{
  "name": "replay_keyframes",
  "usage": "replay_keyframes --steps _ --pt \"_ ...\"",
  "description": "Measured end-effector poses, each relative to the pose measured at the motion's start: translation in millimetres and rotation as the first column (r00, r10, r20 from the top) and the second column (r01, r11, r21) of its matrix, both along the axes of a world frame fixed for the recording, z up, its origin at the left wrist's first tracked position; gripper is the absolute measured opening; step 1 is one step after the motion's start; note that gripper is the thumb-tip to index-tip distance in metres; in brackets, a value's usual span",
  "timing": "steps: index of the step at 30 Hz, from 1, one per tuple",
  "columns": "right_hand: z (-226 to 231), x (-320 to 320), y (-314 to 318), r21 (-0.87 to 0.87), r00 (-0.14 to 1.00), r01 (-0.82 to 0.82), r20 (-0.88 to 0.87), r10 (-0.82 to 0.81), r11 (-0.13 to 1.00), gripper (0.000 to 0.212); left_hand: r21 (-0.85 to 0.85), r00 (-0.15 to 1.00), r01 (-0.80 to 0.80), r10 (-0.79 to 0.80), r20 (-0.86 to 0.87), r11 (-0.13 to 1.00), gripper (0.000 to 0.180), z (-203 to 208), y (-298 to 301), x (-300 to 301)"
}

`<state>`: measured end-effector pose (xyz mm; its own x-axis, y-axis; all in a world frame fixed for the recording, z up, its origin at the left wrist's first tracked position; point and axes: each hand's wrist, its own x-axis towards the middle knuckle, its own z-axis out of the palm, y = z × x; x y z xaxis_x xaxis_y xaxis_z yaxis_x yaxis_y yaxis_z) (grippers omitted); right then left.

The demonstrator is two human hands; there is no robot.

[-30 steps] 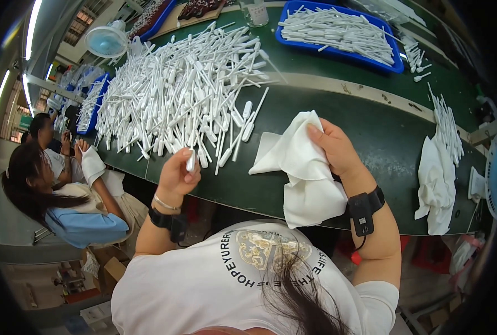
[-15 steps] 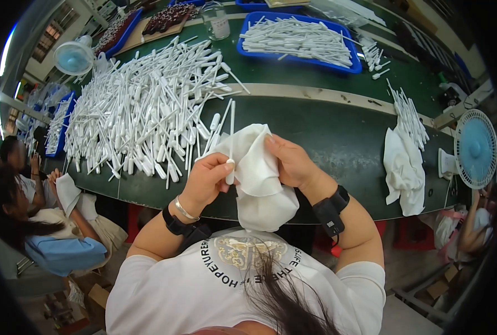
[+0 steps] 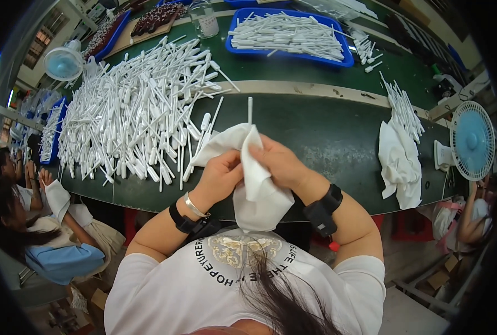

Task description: The person picks up a white plastic component from a pile, wipes it with a cloth, and places it into a blue tray. This process is repeated with several more components throughout the video.

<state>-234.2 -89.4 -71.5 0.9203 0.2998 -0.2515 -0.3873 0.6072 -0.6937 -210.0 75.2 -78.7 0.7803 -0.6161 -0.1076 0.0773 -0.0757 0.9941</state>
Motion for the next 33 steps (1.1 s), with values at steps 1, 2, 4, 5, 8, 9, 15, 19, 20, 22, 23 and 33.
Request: replay_keyframes --steps 1,2,4,5,8,9,15,19,20,22,23,33 --pt "0.7 -1.8 5.6 -0.08 0.999 0.003 0.044 0.0 0.997 0.034 -0.007 0.998 -0.035 0.035 0.049 0.999 0.017 -3.0 -0.1 0.1" --pt "1.4 -3.5 10.7 -0.16 0.996 0.01 0.089 0.004 0.987 0.033 -0.017 0.993 -0.07 0.071 0.097 0.997 0.017 -4.3 -0.5 0.3" --pt "1.1 -4.6 13.1 -0.239 0.991 0.027 0.132 0.005 0.971 0.032 -0.028 0.984 -0.097 0.1 0.145 0.995 0.017 -6.4 -1.3 -0.9" --pt "-0.6 -4.6 12.6 -0.264 0.988 0.068 0.152 -0.028 0.962 0.032 -0.01 0.972 -0.087 0.087 0.219 0.996 0.017 -5.9 -2.0 -1.9" --pt "-1.8 -2.0 6.1 -0.312 0.977 0.158 0.19 -0.101 0.937 0.031 0.028 0.932 -0.063 0.049 0.359 0.998 0.017 -0.1 -2.0 -4.5" --pt "3.1 4.0 -1.9 -0.227 0.969 0.229 0.151 -0.198 0.947 0.031 0.132 0.95 -0.009 -0.033 0.31 0.991 0.017 4.8 -0.1 -5.0" --pt "0.3 7.5 -8.2 -0.047 0.956 0.286 0.085 -0.282 0.957 0.03 0.041 0.982 0.097 -0.089 -0.169 0.994 0.019 -4.3 4.9 4.3" --pt "-0.5 -7.8 14.1 -0.15 0.958 0.202 0.234 -0.164 0.968 0.029 -0.232 0.716 -0.205 -0.016 -0.698 0.951 0.022 12.9 -6.4 7.7" --pt "1.0 -7.7 11.3 -0.145 0.958 0.2 0.236 -0.163 0.969 0.03 -0.233 0.715 -0.193 -0.026 -0.699 0.953 0.022 10.7 -5.6 10.9" --pt "6.6 -7.4 7.1 -0.135 0.96 0.181 0.24 -0.145 0.974 0.03 -0.427 0.599 -0.041 -0.32 -0.734 0.903 0.023 1.6 4.1 18.0" --pt "11.5 -5.2 1.8 -0.135 0.96 0.18 0.239 -0.145 0.974 0.03 -0.523 0.52 0.016 -0.454 -0.724 0.852 0.024 -2.6 7.4 20.2" --pt "2.1 8.9 -15.7 -0.012 0.843 0.508 0.21 -0.495 0.861 0.027 -0.085 0.987 0.083 -0.094 -0.13 0.993 0.017 -2.6 7.0 6.1"
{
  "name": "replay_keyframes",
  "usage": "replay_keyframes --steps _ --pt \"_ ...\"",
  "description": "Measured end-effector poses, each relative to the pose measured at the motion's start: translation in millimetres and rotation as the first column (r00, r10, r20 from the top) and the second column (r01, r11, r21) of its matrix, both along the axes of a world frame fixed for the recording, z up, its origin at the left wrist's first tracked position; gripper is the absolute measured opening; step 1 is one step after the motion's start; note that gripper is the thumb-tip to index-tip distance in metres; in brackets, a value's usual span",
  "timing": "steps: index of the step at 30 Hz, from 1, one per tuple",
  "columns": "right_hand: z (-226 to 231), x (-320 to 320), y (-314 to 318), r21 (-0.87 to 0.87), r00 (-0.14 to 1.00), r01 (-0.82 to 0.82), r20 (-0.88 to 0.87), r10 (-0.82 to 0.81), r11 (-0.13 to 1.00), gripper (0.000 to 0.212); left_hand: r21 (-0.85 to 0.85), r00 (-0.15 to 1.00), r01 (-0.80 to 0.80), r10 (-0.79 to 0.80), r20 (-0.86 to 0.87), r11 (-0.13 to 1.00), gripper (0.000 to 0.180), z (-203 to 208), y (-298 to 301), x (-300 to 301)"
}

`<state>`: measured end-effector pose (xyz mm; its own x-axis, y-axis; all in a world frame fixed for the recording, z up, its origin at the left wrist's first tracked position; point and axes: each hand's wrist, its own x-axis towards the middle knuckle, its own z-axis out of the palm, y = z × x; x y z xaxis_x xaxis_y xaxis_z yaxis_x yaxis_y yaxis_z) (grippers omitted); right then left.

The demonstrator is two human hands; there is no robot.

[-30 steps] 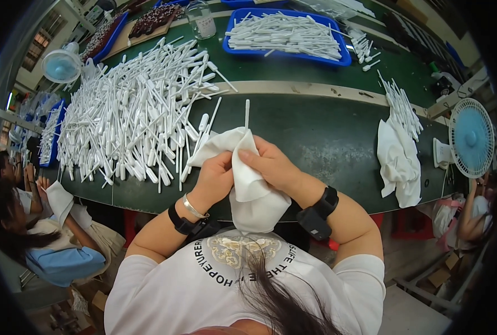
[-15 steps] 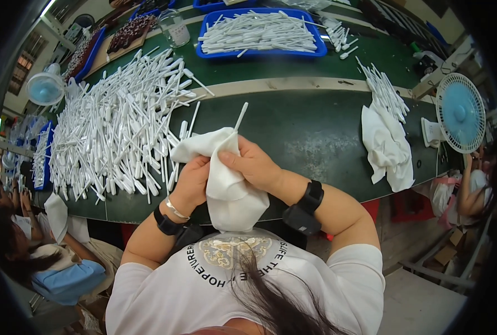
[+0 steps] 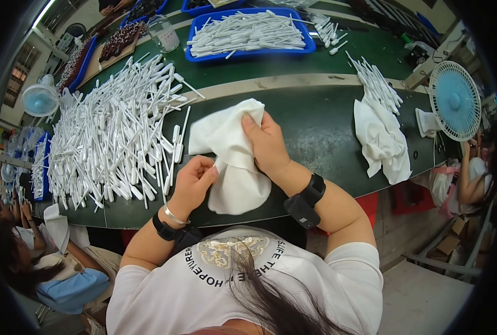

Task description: The person picks up a white plastic component from a pile, wipes it with a cloth, and places it into a blue tray. This process is repeated with several more components throughout the video.

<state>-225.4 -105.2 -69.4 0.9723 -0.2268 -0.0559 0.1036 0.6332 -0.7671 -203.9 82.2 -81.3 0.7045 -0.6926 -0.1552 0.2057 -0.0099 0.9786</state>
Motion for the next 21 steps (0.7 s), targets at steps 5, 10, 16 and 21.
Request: replay_keyframes --steps 5,10,16,21 --pt "-22.8 -10.3 39.0 0.104 0.971 -0.197 -0.118 0.209 0.975 0.027 0.103 0.647 -0.212 0.06 0.76 0.972 0.019 1.7 -3.3 -0.4" --pt "-9.4 -22.5 51.2 0.103 0.938 -0.335 -0.057 0.342 0.936 0.026 0.092 0.528 -0.193 0.024 0.849 0.977 0.025 4.9 4.0 -2.1" --pt "-10.0 -11.8 29.7 -0.054 0.976 -0.218 -0.012 0.218 0.974 0.026 -0.032 0.681 -0.256 0.204 0.703 0.966 0.02 10.3 5.3 2.3" --pt "8.6 -21.1 24.1 -0.801 0.982 -0.176 -0.106 0.154 0.572 0.025 -0.174 0.89 -0.293 0.335 0.309 0.94 0.016 30.1 6.5 9.4"
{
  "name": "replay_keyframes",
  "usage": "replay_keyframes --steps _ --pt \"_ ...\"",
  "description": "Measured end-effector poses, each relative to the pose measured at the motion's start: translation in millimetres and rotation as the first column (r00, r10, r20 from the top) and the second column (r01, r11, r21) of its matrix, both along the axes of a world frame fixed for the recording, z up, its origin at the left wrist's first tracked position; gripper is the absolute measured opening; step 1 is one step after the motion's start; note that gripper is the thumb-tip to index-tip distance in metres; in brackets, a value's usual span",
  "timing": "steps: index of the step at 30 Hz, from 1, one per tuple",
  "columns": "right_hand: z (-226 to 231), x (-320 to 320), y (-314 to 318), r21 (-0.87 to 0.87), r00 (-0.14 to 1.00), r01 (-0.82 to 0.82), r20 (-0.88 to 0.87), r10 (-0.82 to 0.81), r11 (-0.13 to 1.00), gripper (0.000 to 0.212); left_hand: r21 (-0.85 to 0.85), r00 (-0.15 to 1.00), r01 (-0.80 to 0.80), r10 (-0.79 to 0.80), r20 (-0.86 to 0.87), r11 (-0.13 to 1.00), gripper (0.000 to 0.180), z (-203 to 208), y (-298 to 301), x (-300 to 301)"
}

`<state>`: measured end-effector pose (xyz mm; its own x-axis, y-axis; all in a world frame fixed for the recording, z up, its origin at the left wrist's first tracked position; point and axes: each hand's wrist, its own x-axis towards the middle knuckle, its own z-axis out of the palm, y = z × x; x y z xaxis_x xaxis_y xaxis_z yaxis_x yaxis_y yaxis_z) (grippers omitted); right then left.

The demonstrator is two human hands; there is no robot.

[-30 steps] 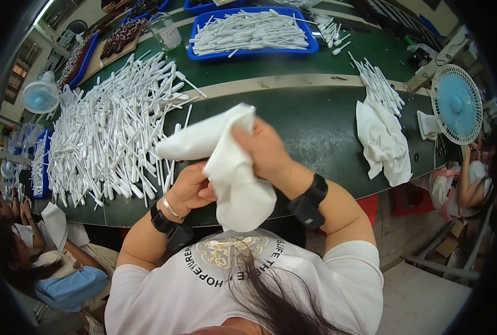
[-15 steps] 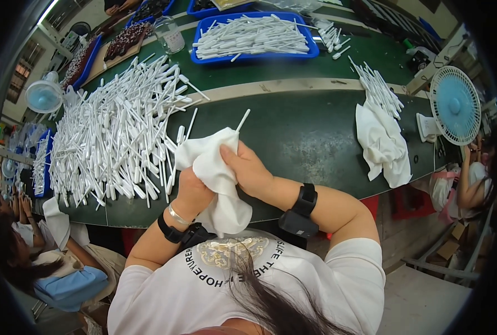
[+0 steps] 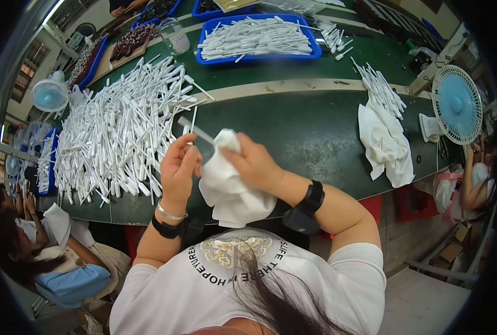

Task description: The person picks up a white plastic component from a pile, wipes it with a cloth, and places it into a blue tray. This process is repeated with several more components throughout the video.

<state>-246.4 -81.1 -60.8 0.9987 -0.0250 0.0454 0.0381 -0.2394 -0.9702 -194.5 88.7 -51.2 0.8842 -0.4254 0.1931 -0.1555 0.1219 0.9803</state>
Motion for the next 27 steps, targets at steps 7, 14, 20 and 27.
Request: replay_keyframes --steps 7,14,20,27 --pt "-5.7 -2.6 2.7 0.033 0.963 -0.267 -0.032 0.268 0.963 0.028 -0.207 0.962 -0.018 -0.039 -0.269 0.978 0.016 -6.9 11.3 6.7" --pt "-12.3 1.0 5.1 0.301 0.967 -0.25 0.03 0.253 0.92 0.028 -0.339 0.968 -0.132 0.047 -0.248 0.932 0.017 -8.5 20.7 10.4" --pt "-14.2 -0.1 17.4 -0.253 0.965 -0.221 0.082 0.249 0.942 0.032 -0.09 0.993 -0.122 0.121 -0.016 0.988 0.015 -20.2 -5.5 -2.2" --pt "-4.1 0.9 4.7 0.325 0.914 -0.348 -0.091 0.396 0.879 0.033 -0.23 0.979 -0.084 0.038 -0.199 0.969 0.014 -10.3 5.0 -4.7"
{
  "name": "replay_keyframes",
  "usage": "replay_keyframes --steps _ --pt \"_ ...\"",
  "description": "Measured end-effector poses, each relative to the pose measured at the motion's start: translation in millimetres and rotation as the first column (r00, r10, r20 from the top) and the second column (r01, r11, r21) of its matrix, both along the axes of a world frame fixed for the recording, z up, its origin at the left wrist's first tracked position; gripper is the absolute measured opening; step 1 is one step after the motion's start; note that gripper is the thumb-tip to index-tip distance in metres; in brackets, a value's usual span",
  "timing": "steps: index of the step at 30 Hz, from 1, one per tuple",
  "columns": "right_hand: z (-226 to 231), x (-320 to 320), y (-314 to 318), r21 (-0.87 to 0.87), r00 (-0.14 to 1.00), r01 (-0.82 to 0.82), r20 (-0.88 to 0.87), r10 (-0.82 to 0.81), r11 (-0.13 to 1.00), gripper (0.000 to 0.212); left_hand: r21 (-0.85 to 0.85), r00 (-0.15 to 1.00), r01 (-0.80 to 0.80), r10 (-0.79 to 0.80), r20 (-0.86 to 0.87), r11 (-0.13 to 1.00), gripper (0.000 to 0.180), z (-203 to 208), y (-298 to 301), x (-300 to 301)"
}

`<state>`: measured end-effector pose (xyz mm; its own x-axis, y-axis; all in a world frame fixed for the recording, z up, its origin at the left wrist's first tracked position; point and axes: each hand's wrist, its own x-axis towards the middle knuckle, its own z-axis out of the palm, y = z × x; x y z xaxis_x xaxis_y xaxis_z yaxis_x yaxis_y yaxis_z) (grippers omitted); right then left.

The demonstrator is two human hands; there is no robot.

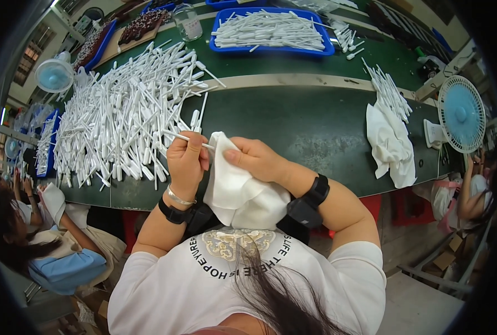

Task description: The person picks up a white plastic component from a pile, wipes it with a cloth, and places it into a blue tray. This process is repeated with several more components throughout the video.

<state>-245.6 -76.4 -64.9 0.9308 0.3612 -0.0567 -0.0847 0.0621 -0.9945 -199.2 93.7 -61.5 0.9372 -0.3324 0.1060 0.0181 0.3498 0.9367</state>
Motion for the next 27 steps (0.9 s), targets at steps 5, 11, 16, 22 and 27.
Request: replay_keyframes --steps 5,11,16,22,27 --pt "6.5 0.7 -4.6 0.336 0.969 0.047 -0.245 0.039 0.941 0.031 -0.038 0.993 -0.101 0.103 0.059 0.994 0.013 -0.3 5.4 -0.4" --pt "-10.3 2.3 2.7 0.354 0.968 0.182 -0.227 -0.105 0.917 0.028 0.308 0.677 -0.244 -0.065 0.733 0.919 0.01 -0.1 -8.4 0.8" --pt "-25.4 9.4 2.3 0.219 0.962 0.258 -0.152 -0.229 0.941 0.026 0.425 0.517 -0.264 -0.245 0.82 0.866 0.012 3.0 -9.1 1.9" --pt "-16.3 13.5 0.2 0.205 0.962 0.231 -0.197 -0.192 0.951 0.022 0.408 0.916 -0.091 -0.085 0.391 0.908 0.018 31.8 -9.3 16.0" --pt "-18.7 18.6 -10.5 0.193 0.955 0.214 -0.245 -0.164 0.958 0.024 0.705 0.908 0.107 -0.358 0.218 0.701 0.022 73.2 -56.7 88.9"
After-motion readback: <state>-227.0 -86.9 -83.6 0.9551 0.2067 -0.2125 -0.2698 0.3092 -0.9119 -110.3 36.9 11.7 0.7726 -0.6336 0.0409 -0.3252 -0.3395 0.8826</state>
